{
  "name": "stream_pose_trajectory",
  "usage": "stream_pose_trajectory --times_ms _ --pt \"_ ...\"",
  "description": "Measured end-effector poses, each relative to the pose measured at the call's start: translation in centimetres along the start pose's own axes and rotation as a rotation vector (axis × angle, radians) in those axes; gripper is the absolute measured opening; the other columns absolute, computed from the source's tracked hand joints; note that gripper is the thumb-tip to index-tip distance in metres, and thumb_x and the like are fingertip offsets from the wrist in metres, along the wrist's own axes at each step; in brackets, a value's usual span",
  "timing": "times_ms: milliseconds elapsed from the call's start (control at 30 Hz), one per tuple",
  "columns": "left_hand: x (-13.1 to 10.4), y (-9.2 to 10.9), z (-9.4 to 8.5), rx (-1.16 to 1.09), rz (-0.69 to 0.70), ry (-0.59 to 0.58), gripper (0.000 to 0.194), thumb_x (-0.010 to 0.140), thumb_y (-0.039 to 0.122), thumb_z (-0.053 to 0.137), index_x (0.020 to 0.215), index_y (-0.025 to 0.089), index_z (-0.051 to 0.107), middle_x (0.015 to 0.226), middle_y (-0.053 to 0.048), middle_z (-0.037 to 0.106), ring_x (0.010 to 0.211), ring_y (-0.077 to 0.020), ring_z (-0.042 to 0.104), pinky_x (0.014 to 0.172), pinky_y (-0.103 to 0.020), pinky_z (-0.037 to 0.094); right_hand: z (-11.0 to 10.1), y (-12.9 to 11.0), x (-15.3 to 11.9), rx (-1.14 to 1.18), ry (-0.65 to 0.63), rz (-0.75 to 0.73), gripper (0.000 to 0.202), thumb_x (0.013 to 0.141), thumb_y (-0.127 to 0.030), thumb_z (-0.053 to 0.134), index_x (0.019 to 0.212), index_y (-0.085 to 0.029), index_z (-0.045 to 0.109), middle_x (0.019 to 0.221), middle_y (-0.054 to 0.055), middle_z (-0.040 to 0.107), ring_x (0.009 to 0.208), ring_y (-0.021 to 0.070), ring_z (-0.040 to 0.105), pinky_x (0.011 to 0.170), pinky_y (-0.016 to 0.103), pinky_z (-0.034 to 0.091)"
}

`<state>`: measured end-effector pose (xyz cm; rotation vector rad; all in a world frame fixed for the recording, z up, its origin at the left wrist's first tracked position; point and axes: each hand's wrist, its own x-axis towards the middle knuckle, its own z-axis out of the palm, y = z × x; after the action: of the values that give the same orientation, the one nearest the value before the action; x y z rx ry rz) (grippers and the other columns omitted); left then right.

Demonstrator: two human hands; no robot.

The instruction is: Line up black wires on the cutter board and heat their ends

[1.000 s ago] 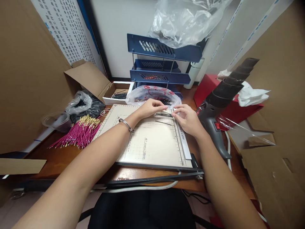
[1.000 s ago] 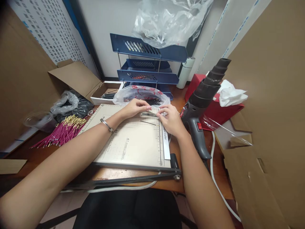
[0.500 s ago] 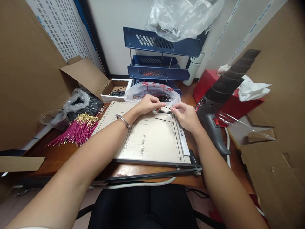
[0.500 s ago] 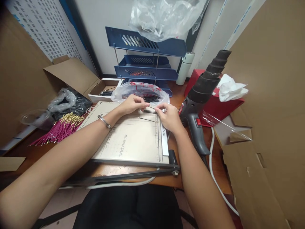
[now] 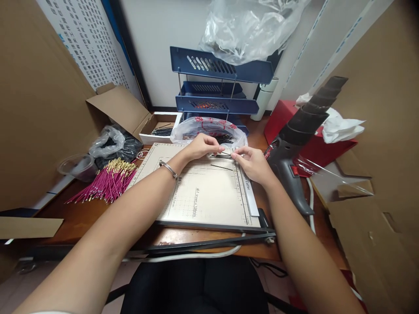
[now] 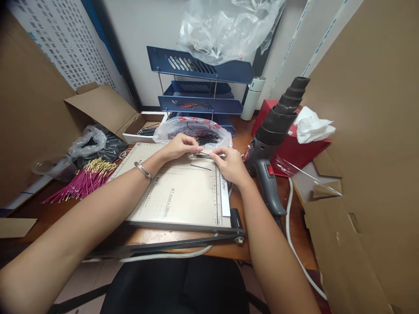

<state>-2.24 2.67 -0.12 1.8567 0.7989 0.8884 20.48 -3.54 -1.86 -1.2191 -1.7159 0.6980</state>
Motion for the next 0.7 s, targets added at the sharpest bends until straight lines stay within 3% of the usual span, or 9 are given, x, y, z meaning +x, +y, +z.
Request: stream_pose_trajectory --times_ms 200,367,500,700 --pt "0.1 0.0 0.2 0.008 -0.019 0.028 0.045 0.070 0.055 0.089 0.064 0.014 0.072 0.059 -0.002 0.064 0.058 -0.0093 0.052 0.060 -0.025 0.038 -0.2 -0.3 0.0 -0.016 -0.001 -0.007 0.026 0.084 -0.044 0.070 0.086 -0.019 0.075 0.087 0.008 0.078 0.087 0.0236 0.070 0.075 0.034 0.053" --pt "0.2 0.0 0.3 -0.008 -0.014 0.071 0.057 0.078 0.069 0.078 0.061 0.015 0.069 0.061 -0.004 0.064 0.057 -0.0105 0.050 0.059 -0.028 0.037 0.0 -0.4 0.0 -0.020 0.006 0.018 0.027 0.085 -0.045 0.069 0.088 -0.019 0.077 0.088 0.007 0.079 0.071 0.0196 0.065 0.072 0.035 0.051" --pt "0.6 -0.4 0.2 0.008 0.024 0.189 0.071 0.087 0.081 0.059 0.068 0.015 0.075 0.062 -0.005 0.065 0.056 -0.0111 0.043 0.060 -0.030 0.032 0.3 -0.9 -0.3 -0.099 -0.021 -0.059 0.019 0.085 -0.038 0.071 0.084 -0.020 0.079 0.090 0.007 0.081 0.086 0.0231 0.070 0.086 0.039 0.052" --pt "0.8 -0.5 0.3 0.046 -0.013 0.241 0.072 0.086 0.083 0.057 0.068 0.016 0.076 0.060 -0.004 0.063 0.059 -0.0128 0.043 0.063 -0.032 0.032 0.2 -0.9 -0.3 -0.296 -0.108 -0.119 0.010 0.084 -0.030 0.075 0.079 -0.024 0.081 0.089 0.006 0.079 0.094 0.0266 0.069 0.098 0.047 0.049"
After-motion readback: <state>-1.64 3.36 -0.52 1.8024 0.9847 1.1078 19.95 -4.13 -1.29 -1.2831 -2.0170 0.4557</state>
